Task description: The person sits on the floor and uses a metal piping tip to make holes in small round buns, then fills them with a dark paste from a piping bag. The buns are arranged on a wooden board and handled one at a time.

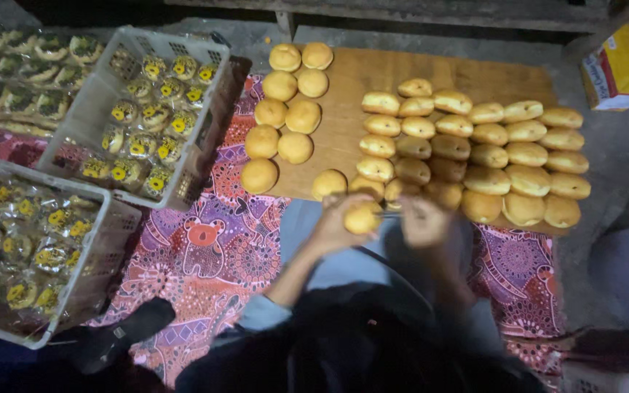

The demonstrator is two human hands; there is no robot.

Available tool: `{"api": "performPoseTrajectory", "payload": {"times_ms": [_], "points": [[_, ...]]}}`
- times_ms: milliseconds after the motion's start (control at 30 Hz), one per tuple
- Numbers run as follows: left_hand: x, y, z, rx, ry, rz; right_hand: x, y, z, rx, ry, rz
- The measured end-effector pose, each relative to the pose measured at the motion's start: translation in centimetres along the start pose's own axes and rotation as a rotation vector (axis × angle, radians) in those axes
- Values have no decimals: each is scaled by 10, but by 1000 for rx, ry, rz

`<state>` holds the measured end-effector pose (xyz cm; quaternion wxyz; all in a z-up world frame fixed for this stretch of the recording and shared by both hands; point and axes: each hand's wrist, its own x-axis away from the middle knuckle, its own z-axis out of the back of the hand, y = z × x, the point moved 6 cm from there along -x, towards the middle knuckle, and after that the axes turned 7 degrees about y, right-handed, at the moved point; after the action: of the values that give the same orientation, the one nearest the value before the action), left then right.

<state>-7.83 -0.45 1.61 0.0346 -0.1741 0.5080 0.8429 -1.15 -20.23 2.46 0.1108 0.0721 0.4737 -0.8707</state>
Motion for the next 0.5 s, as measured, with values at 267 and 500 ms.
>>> {"api": "performPoseTrajectory", "payload": {"times_ms": [267,500], "points": [[-81,-109,60,105,-177,43,38,24,152,-356,606,-3],[-108,-150,20,118,-333,86,60,46,158,-415,580,-190]]}}
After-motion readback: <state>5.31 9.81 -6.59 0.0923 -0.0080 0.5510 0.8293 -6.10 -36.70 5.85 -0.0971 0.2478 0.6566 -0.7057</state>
